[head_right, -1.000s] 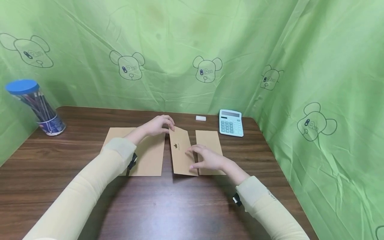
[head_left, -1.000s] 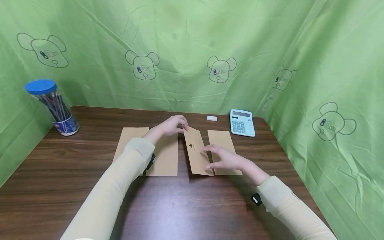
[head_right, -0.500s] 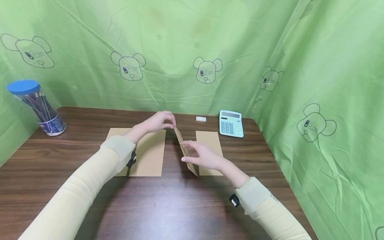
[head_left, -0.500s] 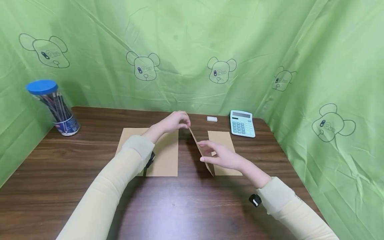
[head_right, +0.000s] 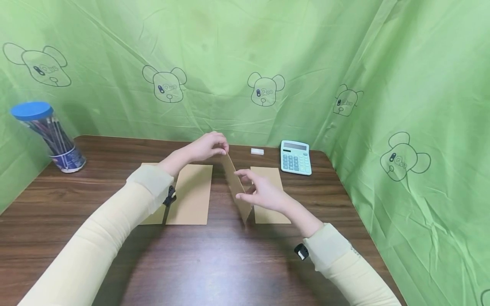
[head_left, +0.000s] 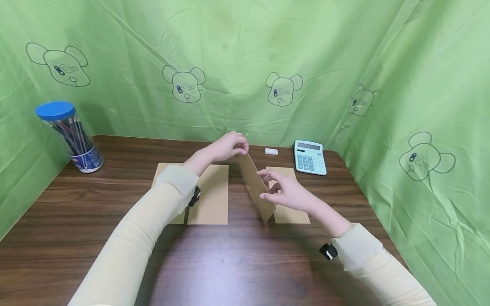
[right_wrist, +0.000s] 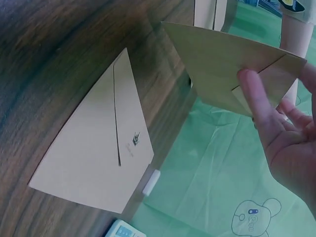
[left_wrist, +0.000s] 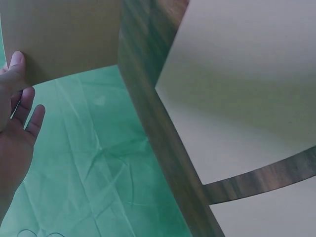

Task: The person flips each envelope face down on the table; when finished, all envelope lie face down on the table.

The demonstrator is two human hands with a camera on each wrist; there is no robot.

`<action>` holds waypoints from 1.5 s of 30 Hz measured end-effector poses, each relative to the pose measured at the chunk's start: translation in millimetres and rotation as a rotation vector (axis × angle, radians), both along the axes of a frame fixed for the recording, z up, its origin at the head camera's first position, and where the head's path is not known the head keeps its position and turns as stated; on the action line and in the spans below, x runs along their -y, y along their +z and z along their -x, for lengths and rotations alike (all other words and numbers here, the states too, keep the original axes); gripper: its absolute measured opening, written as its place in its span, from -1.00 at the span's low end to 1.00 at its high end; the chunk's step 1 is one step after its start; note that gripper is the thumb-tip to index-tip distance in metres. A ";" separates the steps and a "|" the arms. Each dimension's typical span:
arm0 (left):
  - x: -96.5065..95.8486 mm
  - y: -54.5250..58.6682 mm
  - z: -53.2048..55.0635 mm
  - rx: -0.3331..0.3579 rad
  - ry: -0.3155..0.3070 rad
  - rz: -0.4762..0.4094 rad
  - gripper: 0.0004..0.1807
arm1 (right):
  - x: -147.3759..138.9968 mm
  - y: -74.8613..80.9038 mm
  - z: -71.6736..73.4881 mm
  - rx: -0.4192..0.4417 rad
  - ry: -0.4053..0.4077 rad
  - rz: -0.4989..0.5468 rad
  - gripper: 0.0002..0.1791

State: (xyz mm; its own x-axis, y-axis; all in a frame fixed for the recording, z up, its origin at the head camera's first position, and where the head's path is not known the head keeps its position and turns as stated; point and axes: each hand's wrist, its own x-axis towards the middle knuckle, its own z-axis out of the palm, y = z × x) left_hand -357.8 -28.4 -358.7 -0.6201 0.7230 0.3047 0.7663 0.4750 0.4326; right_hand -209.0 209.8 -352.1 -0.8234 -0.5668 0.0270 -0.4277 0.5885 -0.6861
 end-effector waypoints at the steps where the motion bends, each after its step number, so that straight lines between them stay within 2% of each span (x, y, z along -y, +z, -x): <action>1: -0.5 1.9 -0.9 0.000 -0.002 0.000 -0.94 | -1.2 0.6 0.5 -0.008 0.000 -0.001 -0.36; 9: -6.4 11.4 -3.3 -0.045 -0.035 -0.016 -0.88 | -10.3 -2.0 2.0 -0.106 0.027 -0.018 -0.41; 16: -8.2 13.9 -6.6 0.005 0.010 -0.050 -0.71 | -15.5 -10.7 1.7 -0.220 0.019 -0.031 -0.45; 22: -2.2 7.1 -7.3 0.055 0.053 -0.108 -0.46 | -23.4 -17.6 1.7 -0.238 -0.036 0.022 -0.42; 26: 8.8 -3.2 -3.6 0.139 0.070 -0.085 -0.32 | -29.3 -21.3 3.4 -0.222 -0.088 0.059 -0.41; 31: 22.0 -19.5 0.3 0.228 0.073 -0.031 -0.31 | -31.9 -24.6 4.7 -0.166 -0.148 0.101 -0.42; 38: 23.2 -31.9 2.2 0.214 0.090 -0.128 -0.43 | -30.4 -37.8 4.8 -0.057 -0.201 0.196 -0.41; 45: 15.0 -43.5 3.4 0.186 0.081 -0.143 -0.44 | -25.2 -57.2 8.3 0.069 -0.171 0.206 -0.38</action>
State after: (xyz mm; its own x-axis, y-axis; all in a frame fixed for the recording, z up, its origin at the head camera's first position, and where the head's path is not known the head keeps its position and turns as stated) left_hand -361.3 -43.4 -402.2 -0.7291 0.6266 0.2753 0.6293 0.4556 0.6296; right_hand -217.2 234.9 -409.3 -0.9106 -0.4078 0.0677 -0.2821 0.4934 -0.8228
